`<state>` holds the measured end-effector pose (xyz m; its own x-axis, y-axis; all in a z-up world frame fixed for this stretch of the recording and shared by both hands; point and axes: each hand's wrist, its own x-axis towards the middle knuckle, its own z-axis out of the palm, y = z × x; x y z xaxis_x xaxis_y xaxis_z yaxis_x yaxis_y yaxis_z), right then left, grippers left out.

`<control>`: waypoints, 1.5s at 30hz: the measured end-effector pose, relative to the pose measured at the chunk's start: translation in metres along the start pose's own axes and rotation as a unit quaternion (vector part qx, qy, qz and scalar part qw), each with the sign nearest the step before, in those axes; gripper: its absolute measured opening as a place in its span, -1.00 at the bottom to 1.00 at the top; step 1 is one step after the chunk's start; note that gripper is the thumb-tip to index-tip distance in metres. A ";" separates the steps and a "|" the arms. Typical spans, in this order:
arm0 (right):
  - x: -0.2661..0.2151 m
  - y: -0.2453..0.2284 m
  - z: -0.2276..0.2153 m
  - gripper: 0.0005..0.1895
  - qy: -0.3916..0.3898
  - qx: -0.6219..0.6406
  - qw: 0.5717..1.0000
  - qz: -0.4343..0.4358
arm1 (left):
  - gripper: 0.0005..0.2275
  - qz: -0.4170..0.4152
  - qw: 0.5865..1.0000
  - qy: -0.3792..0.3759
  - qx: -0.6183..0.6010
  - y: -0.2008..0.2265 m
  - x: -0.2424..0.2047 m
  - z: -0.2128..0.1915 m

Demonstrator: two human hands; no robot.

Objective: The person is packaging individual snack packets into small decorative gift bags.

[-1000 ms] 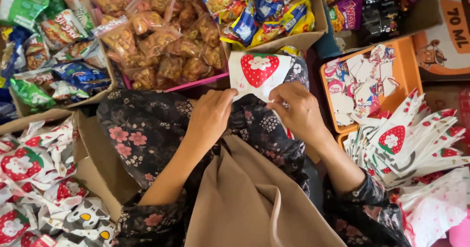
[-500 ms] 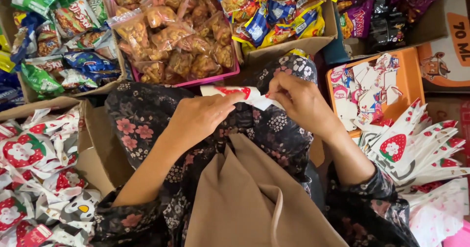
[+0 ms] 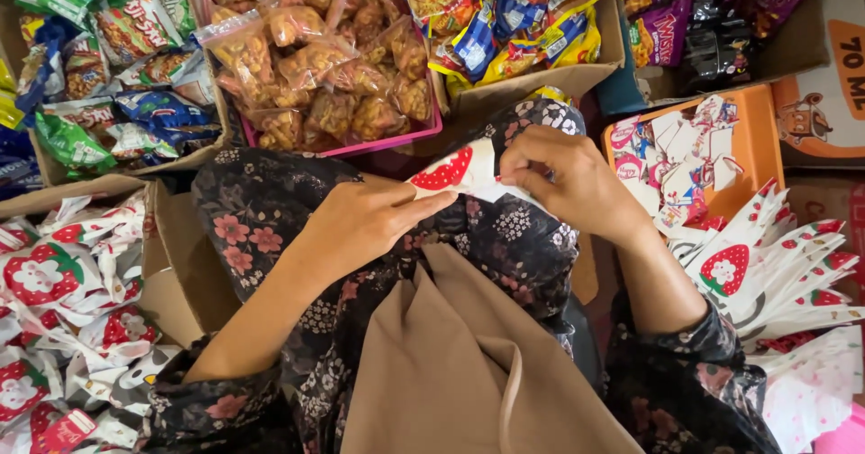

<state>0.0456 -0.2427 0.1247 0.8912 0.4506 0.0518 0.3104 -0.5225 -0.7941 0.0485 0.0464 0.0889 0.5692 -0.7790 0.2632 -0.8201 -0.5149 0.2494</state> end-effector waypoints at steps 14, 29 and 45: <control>-0.004 0.003 0.049 -0.72 0.012 -0.161 0.987 -0.008 | -0.85 -0.074 0.995 0.064 0.018 -0.004 -0.005 0.057; -0.008 0.022 0.068 -0.59 -0.008 -0.160 0.984 0.078 | -0.77 -0.083 0.991 -0.010 -0.101 0.017 0.008 0.014; 0.005 -0.003 0.045 -0.61 -0.034 -0.053 0.996 0.068 | -0.90 -0.091 0.993 -0.054 0.047 0.004 -0.008 0.060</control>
